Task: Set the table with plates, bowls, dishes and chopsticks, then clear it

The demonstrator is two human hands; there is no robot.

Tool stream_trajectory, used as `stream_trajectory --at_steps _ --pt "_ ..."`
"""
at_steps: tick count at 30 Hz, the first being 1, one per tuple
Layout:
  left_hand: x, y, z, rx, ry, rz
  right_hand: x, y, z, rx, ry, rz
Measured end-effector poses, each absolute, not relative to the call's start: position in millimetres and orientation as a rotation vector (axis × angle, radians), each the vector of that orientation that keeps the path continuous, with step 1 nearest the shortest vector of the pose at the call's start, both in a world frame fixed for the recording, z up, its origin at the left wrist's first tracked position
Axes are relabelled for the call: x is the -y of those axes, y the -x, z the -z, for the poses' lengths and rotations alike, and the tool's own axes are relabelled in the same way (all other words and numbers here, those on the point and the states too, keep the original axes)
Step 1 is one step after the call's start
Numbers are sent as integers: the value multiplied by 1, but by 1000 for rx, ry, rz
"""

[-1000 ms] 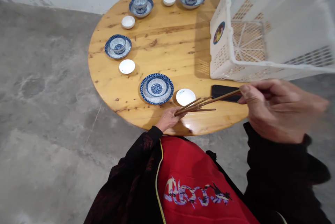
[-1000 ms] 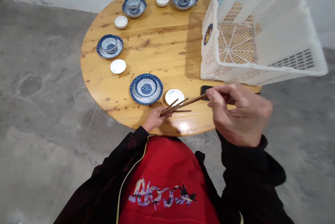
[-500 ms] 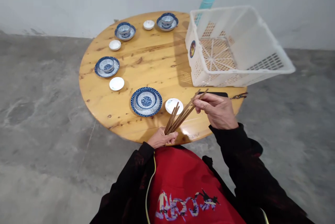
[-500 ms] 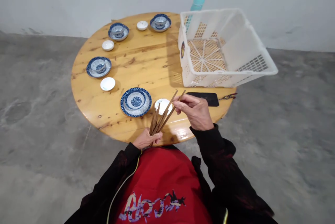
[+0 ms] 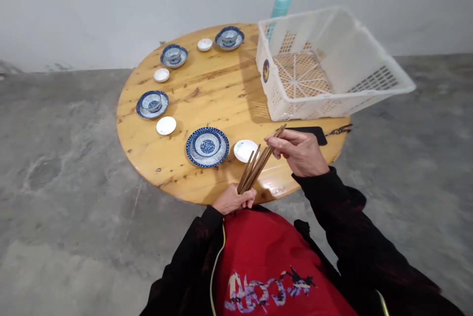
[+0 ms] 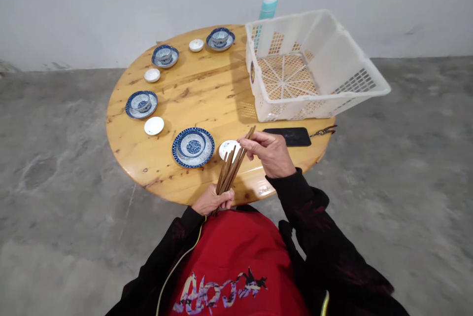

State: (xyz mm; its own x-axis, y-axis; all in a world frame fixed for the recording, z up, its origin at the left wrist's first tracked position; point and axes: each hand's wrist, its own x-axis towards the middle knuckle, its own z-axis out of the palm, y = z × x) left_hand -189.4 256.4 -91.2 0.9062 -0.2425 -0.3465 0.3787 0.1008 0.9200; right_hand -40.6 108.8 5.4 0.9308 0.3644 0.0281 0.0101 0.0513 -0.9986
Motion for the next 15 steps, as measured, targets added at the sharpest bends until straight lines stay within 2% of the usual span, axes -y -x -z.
stream_trajectory --at_steps 9,15 --pt "-253 191 102 -160 -1374 453 -107 38 -4 240 1465 -234" --pt "-265 203 119 -277 -1460 369 -72 8 -34 91 1411 133"
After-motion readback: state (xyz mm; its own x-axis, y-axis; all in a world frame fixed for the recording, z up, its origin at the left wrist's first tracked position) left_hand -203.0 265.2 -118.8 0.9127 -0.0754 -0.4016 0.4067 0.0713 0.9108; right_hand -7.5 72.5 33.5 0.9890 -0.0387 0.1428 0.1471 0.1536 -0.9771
